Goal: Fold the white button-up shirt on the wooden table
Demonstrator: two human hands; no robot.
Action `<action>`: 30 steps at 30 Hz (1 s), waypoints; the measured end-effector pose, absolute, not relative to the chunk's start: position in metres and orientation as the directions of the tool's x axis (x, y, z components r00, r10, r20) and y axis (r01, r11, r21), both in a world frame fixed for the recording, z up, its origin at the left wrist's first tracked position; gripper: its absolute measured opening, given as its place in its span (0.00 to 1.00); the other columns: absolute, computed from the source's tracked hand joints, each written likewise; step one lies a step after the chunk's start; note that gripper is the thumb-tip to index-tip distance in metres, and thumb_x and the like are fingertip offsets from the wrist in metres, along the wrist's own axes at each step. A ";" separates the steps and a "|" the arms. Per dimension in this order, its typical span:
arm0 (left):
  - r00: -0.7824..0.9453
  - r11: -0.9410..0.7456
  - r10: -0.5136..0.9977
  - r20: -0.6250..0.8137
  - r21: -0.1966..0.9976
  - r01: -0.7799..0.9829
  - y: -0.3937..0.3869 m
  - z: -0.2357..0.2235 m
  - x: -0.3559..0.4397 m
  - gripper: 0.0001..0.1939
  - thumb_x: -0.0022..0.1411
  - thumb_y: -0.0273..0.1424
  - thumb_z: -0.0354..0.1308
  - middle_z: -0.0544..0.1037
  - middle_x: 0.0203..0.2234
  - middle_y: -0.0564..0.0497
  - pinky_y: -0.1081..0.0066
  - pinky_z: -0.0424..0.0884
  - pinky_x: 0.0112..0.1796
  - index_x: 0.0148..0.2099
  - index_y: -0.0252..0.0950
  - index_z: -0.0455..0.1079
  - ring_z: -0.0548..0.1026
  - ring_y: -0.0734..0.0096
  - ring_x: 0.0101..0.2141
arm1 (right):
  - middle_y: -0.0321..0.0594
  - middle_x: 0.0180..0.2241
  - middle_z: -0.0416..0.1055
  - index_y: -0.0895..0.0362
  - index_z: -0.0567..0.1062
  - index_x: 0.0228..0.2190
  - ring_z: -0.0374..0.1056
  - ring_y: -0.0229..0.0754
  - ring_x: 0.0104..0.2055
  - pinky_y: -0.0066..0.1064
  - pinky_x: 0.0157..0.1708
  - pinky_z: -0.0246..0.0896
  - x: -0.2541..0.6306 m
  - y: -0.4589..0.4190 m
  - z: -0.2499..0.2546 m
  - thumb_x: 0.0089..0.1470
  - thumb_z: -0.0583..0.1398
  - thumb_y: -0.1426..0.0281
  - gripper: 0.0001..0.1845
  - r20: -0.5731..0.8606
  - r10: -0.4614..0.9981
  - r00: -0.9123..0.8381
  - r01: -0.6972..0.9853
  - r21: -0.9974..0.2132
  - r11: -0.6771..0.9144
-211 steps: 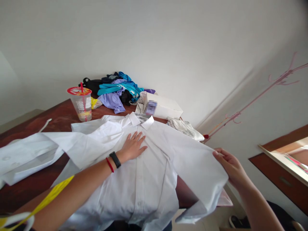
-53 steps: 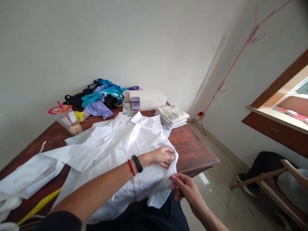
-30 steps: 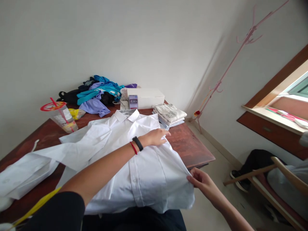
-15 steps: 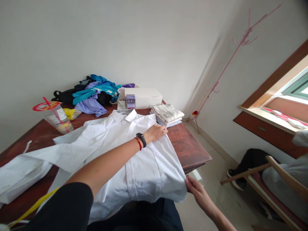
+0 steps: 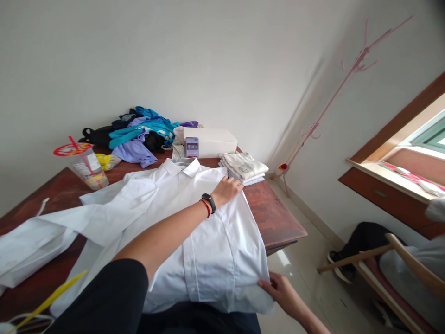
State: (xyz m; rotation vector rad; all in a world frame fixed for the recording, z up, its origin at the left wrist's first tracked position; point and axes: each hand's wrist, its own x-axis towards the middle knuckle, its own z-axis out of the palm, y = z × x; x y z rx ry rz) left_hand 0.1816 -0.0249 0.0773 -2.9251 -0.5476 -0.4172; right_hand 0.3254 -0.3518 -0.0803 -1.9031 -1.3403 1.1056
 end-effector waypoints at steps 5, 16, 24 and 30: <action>0.824 -0.850 0.494 0.277 -0.043 0.524 -0.031 0.074 0.189 0.24 0.69 0.19 0.44 0.81 0.46 0.35 0.52 0.65 0.47 0.56 0.32 0.77 0.75 0.45 0.48 | 0.38 0.21 0.71 0.56 0.71 0.25 0.69 0.42 0.24 0.29 0.25 0.60 0.332 -0.363 -0.092 0.52 0.62 0.46 0.25 -0.492 0.869 0.055 0.516 -0.731 -0.446; 0.671 -0.646 0.734 -0.106 0.198 0.737 -0.031 0.092 0.114 0.50 0.64 0.54 0.59 0.49 0.74 0.30 0.37 0.53 0.63 0.78 0.37 0.46 0.49 0.29 0.71 | 0.43 0.26 0.82 0.53 0.83 0.25 0.77 0.50 0.30 0.34 0.33 0.65 0.340 -0.328 0.038 0.56 0.63 0.63 0.13 -0.507 0.861 -0.050 0.765 -0.573 -0.293; 0.422 -0.415 0.906 -0.016 0.156 0.897 -0.014 0.086 0.065 0.28 0.66 0.27 0.54 0.68 0.58 0.29 0.47 0.73 0.49 0.67 0.31 0.62 0.74 0.37 0.54 | 0.44 0.44 0.81 0.52 0.82 0.45 0.77 0.51 0.45 0.38 0.47 0.69 0.284 -0.217 0.128 0.67 0.58 0.58 0.16 -0.023 0.985 -0.173 0.810 -0.571 0.129; 0.365 -0.343 0.931 -0.033 0.273 0.899 0.005 0.086 0.044 0.40 0.62 0.19 0.53 0.66 0.60 0.27 0.51 0.72 0.51 0.74 0.33 0.49 0.75 0.41 0.54 | 0.53 0.67 0.64 0.53 0.71 0.62 0.57 0.63 0.70 0.56 0.64 0.59 0.260 -0.129 0.089 0.58 0.67 0.70 0.31 0.191 0.869 -0.456 0.872 -0.101 0.479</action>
